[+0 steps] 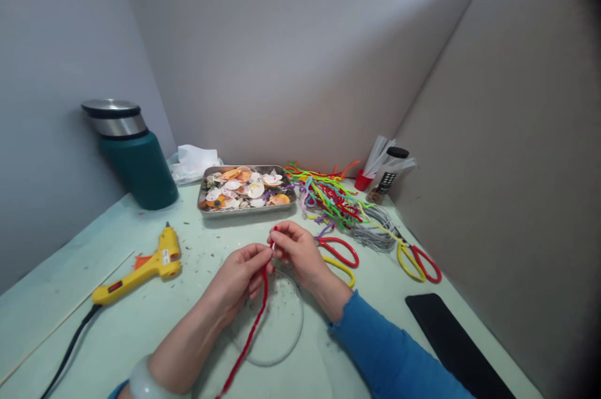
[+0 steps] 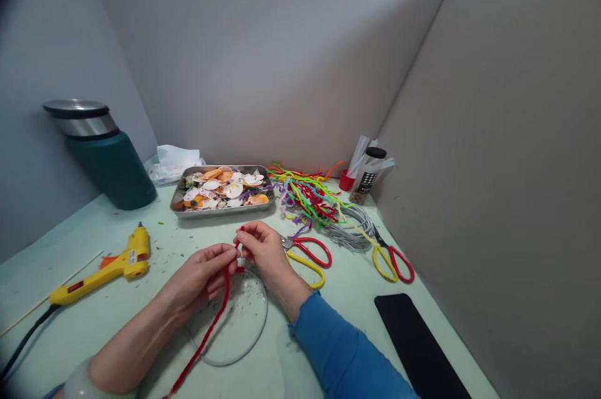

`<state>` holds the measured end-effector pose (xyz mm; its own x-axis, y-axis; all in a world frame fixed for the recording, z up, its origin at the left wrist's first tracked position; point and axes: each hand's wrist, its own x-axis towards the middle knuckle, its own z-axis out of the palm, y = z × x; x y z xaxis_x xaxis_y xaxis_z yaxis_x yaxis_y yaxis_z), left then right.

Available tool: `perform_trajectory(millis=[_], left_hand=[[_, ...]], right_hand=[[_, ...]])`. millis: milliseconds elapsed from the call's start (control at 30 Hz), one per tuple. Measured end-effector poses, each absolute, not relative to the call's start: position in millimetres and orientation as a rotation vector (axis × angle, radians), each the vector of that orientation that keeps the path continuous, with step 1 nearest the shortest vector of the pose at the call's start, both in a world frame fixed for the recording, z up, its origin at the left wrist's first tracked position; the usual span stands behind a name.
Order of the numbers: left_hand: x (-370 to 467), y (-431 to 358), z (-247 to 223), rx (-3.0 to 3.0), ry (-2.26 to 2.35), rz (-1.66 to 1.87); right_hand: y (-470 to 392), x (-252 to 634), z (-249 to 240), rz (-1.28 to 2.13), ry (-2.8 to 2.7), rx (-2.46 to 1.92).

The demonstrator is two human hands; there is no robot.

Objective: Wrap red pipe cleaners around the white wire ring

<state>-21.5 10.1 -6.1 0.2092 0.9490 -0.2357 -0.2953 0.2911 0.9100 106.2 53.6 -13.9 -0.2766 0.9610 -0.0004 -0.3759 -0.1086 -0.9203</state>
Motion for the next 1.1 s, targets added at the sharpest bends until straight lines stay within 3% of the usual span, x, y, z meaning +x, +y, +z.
perform_trajectory(millis=[1100], left_hand=[[-25.3,11.3,-4.4,0.866,1.037,1.096]], right_hand=[[58.5,111.5,-12.6,1.457,-1.197,-0.927]])
